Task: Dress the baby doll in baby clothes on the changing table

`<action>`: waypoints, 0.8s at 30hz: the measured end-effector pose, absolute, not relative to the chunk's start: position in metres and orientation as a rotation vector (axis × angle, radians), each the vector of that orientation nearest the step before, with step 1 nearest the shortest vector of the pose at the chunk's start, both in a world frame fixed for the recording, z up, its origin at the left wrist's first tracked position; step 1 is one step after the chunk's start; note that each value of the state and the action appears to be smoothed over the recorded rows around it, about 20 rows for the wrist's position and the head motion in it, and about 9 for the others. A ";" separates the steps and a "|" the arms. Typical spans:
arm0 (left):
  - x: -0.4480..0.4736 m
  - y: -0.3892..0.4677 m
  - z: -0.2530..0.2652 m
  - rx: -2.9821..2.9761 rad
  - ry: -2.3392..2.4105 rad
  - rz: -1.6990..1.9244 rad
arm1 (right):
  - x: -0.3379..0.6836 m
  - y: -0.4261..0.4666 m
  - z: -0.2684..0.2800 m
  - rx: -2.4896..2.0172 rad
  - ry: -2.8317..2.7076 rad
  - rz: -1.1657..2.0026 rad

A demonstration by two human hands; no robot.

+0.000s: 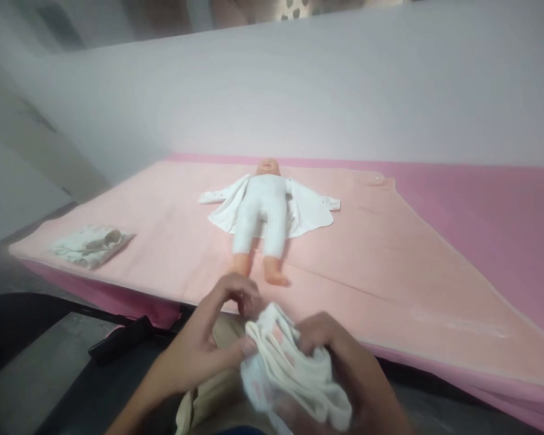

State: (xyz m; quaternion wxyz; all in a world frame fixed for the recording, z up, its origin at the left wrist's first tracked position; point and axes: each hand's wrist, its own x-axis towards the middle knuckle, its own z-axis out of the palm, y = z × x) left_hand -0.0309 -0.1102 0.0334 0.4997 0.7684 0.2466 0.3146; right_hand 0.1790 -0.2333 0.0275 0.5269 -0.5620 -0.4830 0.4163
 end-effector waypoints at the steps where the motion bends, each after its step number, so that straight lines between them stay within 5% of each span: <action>1: -0.029 -0.100 0.040 1.877 0.556 0.813 | 0.180 -0.220 0.042 -1.347 -1.204 1.058; 8: -0.018 -0.032 0.052 1.886 0.567 1.181 | 0.197 -0.139 0.081 -1.250 -1.501 1.104; 24: -0.034 0.047 0.051 1.454 0.223 0.872 | 0.256 -0.053 0.103 -1.274 -1.672 0.663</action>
